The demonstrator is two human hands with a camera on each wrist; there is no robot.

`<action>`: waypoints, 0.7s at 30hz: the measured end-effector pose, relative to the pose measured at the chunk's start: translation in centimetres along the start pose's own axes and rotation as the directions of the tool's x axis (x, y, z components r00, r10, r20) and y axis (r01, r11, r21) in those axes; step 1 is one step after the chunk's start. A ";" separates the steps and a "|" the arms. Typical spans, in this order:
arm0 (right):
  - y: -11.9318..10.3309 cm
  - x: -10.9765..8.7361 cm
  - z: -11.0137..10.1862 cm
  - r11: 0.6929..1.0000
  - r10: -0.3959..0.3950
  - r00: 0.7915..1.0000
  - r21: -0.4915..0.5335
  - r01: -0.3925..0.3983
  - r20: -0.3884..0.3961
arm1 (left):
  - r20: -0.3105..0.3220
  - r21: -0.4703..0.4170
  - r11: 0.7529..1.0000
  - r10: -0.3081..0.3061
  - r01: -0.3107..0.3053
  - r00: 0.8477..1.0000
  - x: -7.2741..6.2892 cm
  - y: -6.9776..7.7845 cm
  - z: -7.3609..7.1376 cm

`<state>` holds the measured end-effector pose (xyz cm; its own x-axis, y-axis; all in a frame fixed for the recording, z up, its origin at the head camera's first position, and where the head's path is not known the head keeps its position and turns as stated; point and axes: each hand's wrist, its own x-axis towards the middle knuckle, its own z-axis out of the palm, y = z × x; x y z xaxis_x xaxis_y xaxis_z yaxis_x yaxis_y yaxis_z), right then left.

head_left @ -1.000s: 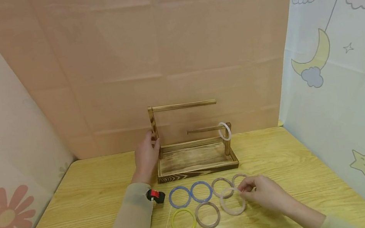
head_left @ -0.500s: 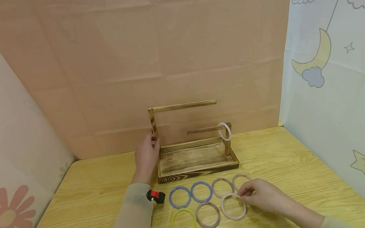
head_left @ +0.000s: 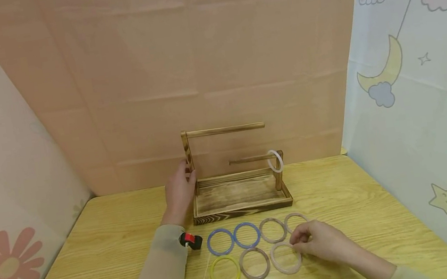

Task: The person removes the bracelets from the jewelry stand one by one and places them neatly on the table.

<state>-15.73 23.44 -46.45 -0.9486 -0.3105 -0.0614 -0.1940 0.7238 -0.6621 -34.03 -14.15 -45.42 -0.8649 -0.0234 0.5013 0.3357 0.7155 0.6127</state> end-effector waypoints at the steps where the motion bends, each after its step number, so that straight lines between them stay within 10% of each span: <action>1: 0.0 0.0 0.0 1.000 -0.001 1.000 -0.005 0.001 0.000 | 0.001 -0.001 1.000 0.000 0.000 1.000 0.0 0.0 0.0; 21: 0.1 0.0 0.6 1.000 -0.009 1.000 0.000 0.009 -0.015 | 0.000 -0.008 1.000 0.005 -0.005 1.000 0.0 0.1 -0.1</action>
<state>-15.64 23.12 -46.91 -0.9505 -0.3077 -0.0441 -0.2026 0.7208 -0.6629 -33.93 -14.17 -45.35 -0.8635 -0.0197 0.5040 0.3428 0.7101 0.6150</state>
